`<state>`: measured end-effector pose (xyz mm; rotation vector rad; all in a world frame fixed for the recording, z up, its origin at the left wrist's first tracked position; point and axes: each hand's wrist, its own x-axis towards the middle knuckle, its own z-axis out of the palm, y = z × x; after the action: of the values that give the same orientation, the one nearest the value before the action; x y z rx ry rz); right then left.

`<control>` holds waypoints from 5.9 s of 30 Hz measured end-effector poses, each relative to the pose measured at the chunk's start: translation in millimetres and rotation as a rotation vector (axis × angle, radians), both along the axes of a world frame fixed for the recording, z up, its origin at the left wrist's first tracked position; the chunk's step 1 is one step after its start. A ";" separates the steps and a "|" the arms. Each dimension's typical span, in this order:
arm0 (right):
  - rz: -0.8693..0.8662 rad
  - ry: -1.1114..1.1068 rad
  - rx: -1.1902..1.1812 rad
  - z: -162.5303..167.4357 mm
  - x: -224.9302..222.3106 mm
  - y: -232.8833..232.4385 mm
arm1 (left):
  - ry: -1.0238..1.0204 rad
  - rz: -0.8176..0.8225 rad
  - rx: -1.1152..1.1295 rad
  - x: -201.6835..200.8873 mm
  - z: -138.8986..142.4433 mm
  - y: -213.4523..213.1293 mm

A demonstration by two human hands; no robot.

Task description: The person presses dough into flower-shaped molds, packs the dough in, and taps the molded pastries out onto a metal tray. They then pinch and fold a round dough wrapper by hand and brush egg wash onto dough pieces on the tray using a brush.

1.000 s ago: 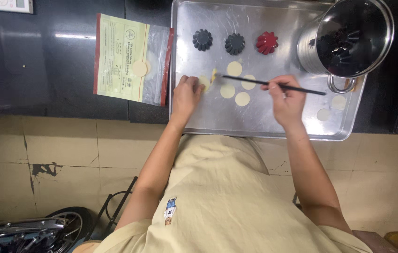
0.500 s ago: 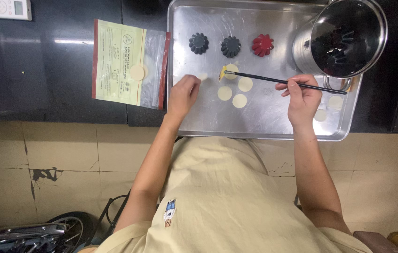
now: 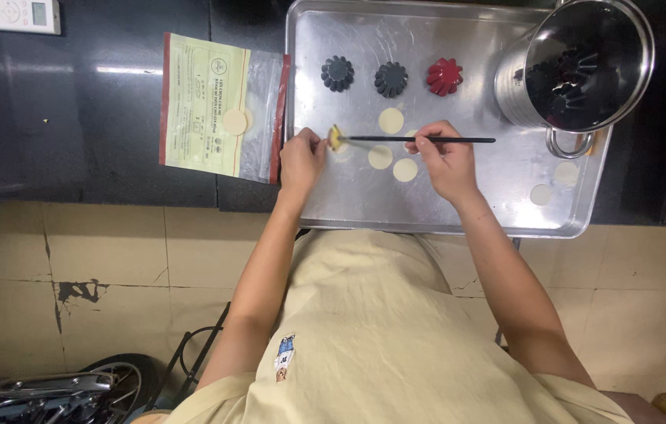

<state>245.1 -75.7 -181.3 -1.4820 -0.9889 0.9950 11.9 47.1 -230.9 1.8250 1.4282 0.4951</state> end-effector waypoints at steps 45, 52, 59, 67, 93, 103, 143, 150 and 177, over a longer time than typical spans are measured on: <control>-0.286 -0.462 0.351 21.2 50.5 126.2 | -0.131 -0.078 -0.068 -25.7 14.1 -25.2; -0.270 -0.265 0.282 30.3 74.1 -13.6 | -0.121 -0.165 0.014 22.5 3.4 -3.5; -0.217 -0.257 0.051 10.1 27.2 -48.9 | -0.033 -0.233 -0.008 85.3 -1.7 24.3; -0.212 -0.448 0.049 25.7 39.9 -64.5 | 0.024 -0.244 -0.076 89.7 2.4 30.9; -0.426 -0.111 0.163 16.0 74.6 -85.0 | -0.258 -0.352 -0.034 86.2 1.6 11.9; -0.250 0.036 0.090 -9.3 54.4 -58.7 | -0.055 -0.388 0.163 45.7 -12.4 26.7; -0.329 0.084 0.098 9.4 63.0 -77.0 | 0.027 -0.308 -0.015 45.2 -18.4 -36.5; -0.334 -0.010 0.216 20.7 67.2 -25.3 | -0.003 -0.266 -0.026 55.3 -16.4 -41.9; -0.316 -0.429 0.270 31.1 19.9 171.1 | -0.068 -0.237 -0.171 30.9 12.3 -42.8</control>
<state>265.1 95.5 -150.3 -1.5891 -1.0939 0.3065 42.8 4.3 -218.7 1.7917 1.1534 0.3026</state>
